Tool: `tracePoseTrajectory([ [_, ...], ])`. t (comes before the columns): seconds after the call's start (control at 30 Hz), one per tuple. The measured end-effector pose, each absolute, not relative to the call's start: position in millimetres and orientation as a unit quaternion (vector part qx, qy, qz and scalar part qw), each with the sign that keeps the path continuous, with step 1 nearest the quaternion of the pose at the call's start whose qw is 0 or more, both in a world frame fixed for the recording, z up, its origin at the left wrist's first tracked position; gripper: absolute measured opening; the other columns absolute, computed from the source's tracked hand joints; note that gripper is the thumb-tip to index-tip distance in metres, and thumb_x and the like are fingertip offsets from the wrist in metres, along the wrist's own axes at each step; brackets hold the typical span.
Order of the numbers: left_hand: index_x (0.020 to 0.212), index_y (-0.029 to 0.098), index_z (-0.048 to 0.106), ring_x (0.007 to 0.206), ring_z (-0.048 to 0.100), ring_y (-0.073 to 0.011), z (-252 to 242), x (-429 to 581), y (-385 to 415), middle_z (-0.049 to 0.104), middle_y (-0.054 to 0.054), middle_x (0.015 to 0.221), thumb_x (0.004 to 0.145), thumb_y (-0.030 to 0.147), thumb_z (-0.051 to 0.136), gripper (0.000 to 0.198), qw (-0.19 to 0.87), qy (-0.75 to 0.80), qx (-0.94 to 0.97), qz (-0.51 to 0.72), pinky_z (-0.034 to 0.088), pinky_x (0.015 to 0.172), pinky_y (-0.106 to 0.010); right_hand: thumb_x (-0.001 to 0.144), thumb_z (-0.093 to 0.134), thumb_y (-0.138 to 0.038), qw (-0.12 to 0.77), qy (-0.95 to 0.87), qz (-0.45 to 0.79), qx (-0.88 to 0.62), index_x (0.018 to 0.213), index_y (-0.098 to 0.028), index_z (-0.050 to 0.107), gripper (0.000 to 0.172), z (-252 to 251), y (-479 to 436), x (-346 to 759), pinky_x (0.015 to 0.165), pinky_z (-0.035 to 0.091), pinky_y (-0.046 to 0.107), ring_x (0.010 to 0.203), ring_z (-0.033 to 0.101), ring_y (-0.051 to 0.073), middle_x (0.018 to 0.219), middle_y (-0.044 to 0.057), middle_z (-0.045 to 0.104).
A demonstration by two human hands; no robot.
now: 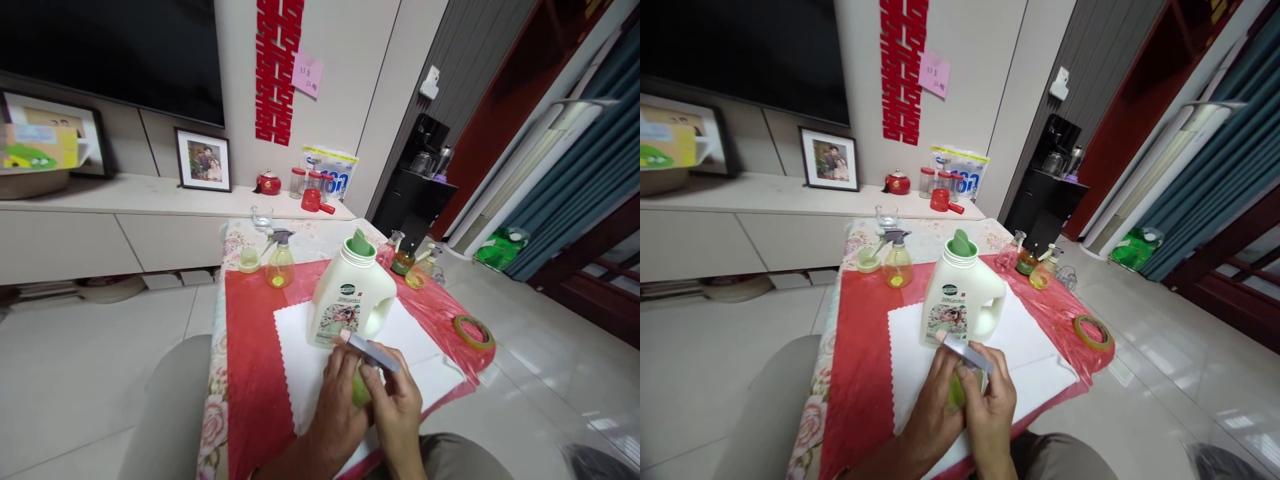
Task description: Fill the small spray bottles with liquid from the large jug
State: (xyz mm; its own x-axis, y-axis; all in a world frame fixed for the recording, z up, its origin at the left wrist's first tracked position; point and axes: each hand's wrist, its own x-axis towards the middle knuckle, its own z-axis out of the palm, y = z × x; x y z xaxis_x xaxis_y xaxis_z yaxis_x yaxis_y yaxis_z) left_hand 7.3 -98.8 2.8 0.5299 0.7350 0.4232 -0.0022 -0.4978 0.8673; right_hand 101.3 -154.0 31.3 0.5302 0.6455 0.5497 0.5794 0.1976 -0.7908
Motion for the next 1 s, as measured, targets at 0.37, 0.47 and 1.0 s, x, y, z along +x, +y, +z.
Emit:
tracePoseTrajectory([
  [0.37,0.133,0.019,0.057,0.129,0.059,-0.0260,23,-7,-99,0.064,-0.013,0.136,0.099,0.028,0.046,0.037,0.591,0.204,0.653,0.426,0.046,0.113,-0.044,0.089,0.069,-0.034,0.639,-0.438,0.058,-0.630,0.109,-0.026,0.072,0.022,28,-158,96,0.087,0.055,0.028,0.103,0.065,0.018,0.108,0.004,0.067],
  [0.47,0.126,0.016,0.062,0.123,0.063,-0.0270,26,-3,-94,0.068,-0.014,0.130,0.098,0.037,0.050,0.037,0.626,0.219,0.619,0.420,0.049,0.109,-0.043,0.090,0.068,-0.039,0.651,-0.405,0.078,-0.637,0.109,-0.026,0.072,0.025,24,-156,93,0.090,0.053,0.029,0.106,0.064,0.019,0.112,0.005,0.066],
  [1.0,0.126,0.017,0.062,0.128,0.060,-0.0288,28,6,-100,0.066,-0.016,0.132,0.097,0.051,0.049,0.046,0.627,0.293,0.582,0.427,0.044,0.114,-0.046,0.088,0.069,-0.041,0.683,-0.373,0.072,-0.624,0.106,-0.024,0.074,0.026,15,-153,87,0.091,0.051,0.031,0.106,0.061,0.021,0.110,0.006,0.065],
])
